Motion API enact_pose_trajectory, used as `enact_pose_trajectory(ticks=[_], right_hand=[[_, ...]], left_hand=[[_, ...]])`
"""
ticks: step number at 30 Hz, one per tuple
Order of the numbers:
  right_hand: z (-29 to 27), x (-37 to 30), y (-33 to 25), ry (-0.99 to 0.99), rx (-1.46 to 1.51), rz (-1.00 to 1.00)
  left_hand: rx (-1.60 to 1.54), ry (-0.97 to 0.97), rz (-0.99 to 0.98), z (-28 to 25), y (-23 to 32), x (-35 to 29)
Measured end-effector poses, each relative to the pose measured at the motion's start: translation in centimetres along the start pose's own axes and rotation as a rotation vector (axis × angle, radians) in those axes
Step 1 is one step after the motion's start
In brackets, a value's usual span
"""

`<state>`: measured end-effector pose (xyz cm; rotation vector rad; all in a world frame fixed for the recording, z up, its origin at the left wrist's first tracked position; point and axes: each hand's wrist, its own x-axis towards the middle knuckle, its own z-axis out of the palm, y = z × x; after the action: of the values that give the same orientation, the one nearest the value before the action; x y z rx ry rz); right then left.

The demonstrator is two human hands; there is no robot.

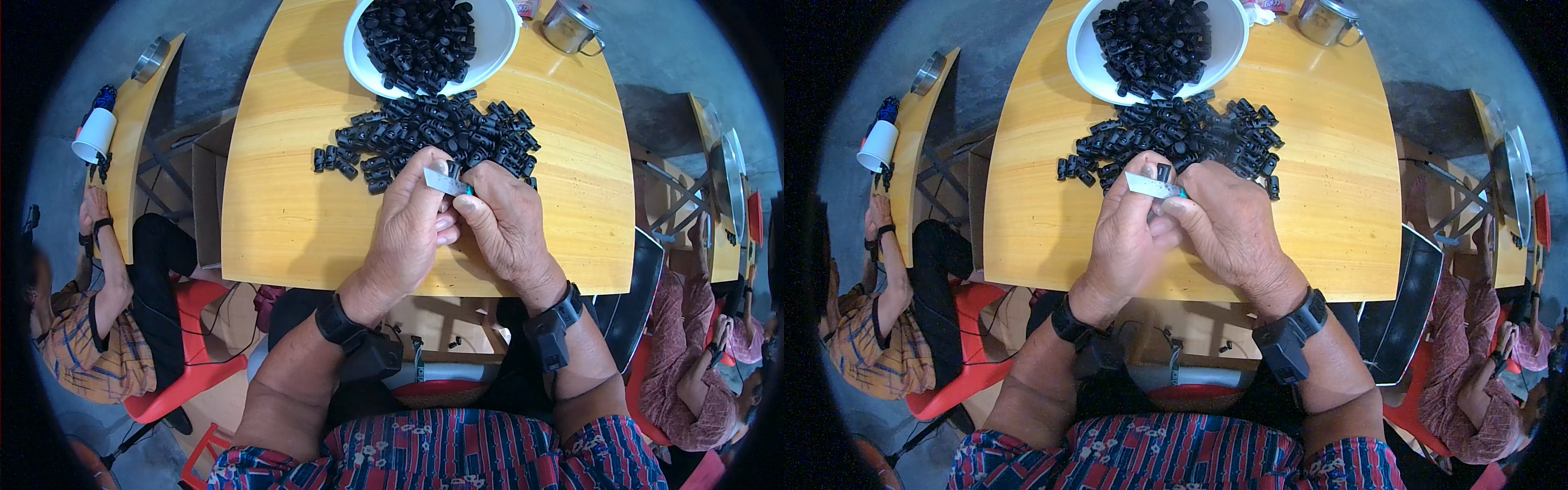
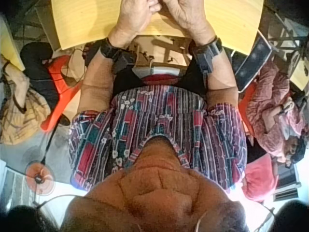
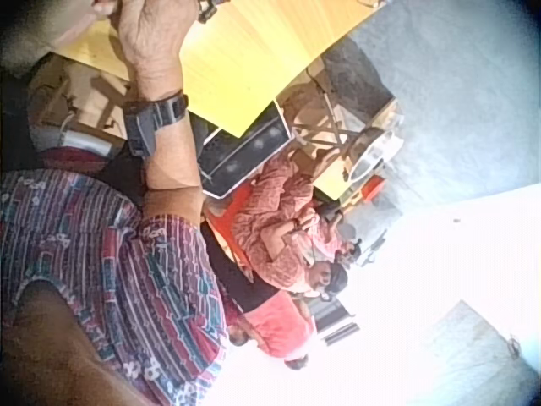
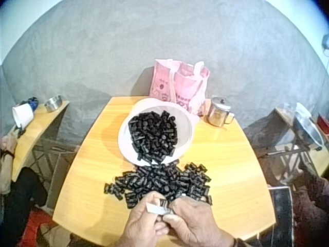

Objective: Remove excess material from small black plastic molded parts using a small blade.

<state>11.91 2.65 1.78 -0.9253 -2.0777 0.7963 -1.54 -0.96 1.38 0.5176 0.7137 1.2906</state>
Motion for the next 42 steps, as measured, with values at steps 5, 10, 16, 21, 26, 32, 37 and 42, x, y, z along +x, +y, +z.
enact_pose_trajectory(ticks=[5,10,16,21,26,32,37,42], right_hand=[[0.0,-0.1,0.2,-0.006,-0.004,-0.005],[-0.1,0.0,0.0,-0.016,-0.02,0.022],[0.1,0.0,0.2,0.005,-0.023,0.037],[-0.1,-0.4,0.3,0.068,0.216,0.128],[-0.6,-0.7,0.5,0.231,0.383,0.177],[0.0,-0.9,0.3,0.188,0.115,-0.03],[0.1,-0.9,0.7,0.207,-0.038,-0.178],[-0.3,-0.9,0.1,0.179,-0.062,-0.171]], left_hand=[[-0.017,0.01,-0.01,0.0,0.0,0.0],[-0.002,0.023,-0.019,0.0,-0.1,0.0],[-0.003,-0.004,-0.023,-0.2,-0.2,-0.1],[-0.092,-0.023,-0.03,0.1,0.0,-0.1],[-0.075,-0.047,-0.015,0.3,-0.2,0.3],[0.011,0.059,0.046,0.3,-0.7,0.7],[0.023,0.014,0.098,0.0,-1.0,1.0],[-0.044,0.004,0.139,0.2,-0.9,1.2]])
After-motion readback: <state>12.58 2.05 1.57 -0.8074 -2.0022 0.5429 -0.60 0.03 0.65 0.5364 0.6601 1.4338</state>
